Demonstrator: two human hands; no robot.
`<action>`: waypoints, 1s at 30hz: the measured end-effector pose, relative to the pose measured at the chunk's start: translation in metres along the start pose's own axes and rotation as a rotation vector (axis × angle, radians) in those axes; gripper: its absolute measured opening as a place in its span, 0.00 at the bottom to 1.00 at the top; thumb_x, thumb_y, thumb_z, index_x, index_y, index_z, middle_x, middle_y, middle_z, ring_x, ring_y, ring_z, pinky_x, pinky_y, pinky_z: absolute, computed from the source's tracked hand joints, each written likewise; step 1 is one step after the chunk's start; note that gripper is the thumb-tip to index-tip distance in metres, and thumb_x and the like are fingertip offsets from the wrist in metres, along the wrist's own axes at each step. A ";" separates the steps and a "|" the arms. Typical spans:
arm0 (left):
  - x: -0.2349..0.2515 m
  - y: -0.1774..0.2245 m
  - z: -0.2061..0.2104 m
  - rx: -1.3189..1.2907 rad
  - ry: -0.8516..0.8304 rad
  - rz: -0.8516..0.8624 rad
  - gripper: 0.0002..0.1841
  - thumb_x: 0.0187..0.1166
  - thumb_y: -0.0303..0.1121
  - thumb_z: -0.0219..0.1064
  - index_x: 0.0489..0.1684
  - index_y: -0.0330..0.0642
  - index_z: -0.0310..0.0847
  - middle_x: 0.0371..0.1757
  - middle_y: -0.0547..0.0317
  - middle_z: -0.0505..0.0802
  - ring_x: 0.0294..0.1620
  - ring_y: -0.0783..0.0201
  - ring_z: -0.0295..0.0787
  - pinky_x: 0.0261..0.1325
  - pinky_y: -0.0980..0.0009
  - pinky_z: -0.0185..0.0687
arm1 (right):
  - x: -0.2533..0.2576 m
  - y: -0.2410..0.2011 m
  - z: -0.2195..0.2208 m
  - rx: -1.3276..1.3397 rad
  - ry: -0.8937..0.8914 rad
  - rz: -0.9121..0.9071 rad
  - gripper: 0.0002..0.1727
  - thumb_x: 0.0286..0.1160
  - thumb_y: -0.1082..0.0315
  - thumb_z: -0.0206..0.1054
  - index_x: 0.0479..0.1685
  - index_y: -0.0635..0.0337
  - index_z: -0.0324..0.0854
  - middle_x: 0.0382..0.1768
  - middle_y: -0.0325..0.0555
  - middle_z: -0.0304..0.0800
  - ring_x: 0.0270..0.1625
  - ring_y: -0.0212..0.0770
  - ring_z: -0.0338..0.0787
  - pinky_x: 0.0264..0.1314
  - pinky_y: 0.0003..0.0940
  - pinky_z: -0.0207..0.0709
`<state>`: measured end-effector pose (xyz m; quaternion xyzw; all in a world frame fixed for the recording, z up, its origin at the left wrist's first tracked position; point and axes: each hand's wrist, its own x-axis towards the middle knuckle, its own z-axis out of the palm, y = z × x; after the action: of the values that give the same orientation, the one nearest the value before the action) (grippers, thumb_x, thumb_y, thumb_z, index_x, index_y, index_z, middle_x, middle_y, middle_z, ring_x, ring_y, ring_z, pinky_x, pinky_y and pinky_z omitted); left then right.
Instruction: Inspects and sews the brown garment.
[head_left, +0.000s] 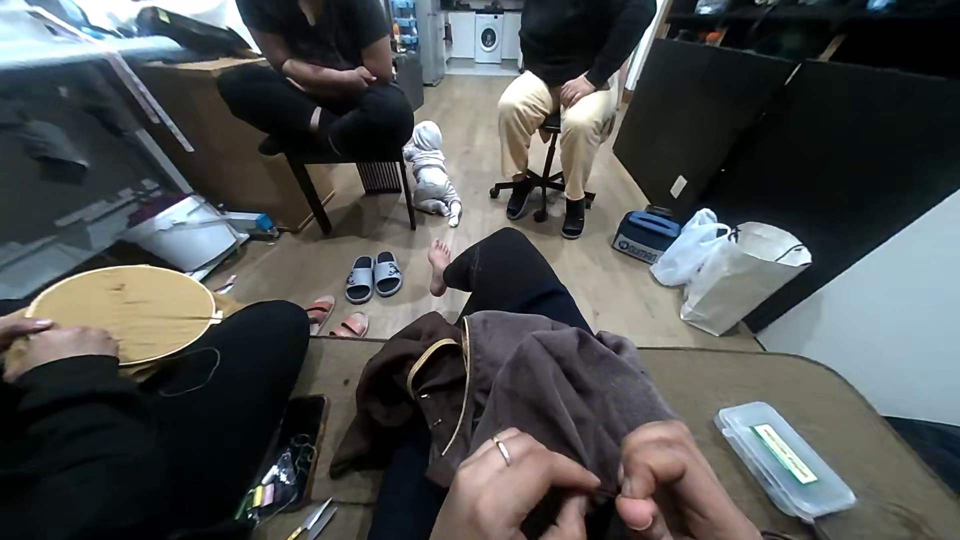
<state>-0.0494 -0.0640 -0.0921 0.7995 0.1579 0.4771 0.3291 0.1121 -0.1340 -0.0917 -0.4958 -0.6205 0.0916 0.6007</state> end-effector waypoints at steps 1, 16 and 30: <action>0.000 0.000 0.000 -0.010 -0.003 -0.011 0.07 0.74 0.28 0.74 0.44 0.37 0.91 0.38 0.54 0.95 0.44 0.69 0.90 0.53 0.78 0.83 | 0.000 0.000 0.000 0.013 -0.001 0.009 0.18 0.87 0.43 0.58 0.34 0.45 0.76 0.38 0.25 0.80 0.50 0.17 0.79 0.61 0.16 0.67; 0.001 -0.001 0.001 0.016 0.011 -0.006 0.05 0.77 0.31 0.73 0.39 0.40 0.91 0.33 0.57 0.93 0.42 0.70 0.87 0.50 0.79 0.80 | -0.002 0.004 0.002 0.267 0.041 0.088 0.09 0.82 0.50 0.68 0.38 0.41 0.84 0.43 0.18 0.85 0.55 0.14 0.82 0.60 0.11 0.74; -0.002 -0.003 0.002 0.084 0.026 0.026 0.04 0.75 0.30 0.72 0.37 0.40 0.91 0.33 0.58 0.93 0.42 0.69 0.87 0.51 0.79 0.79 | -0.003 0.006 0.005 0.239 0.070 0.081 0.13 0.84 0.47 0.65 0.36 0.42 0.81 0.40 0.20 0.83 0.51 0.14 0.81 0.57 0.11 0.72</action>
<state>-0.0483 -0.0634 -0.0963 0.8083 0.1717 0.4846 0.2869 0.1105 -0.1306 -0.0990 -0.4482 -0.5633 0.1717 0.6725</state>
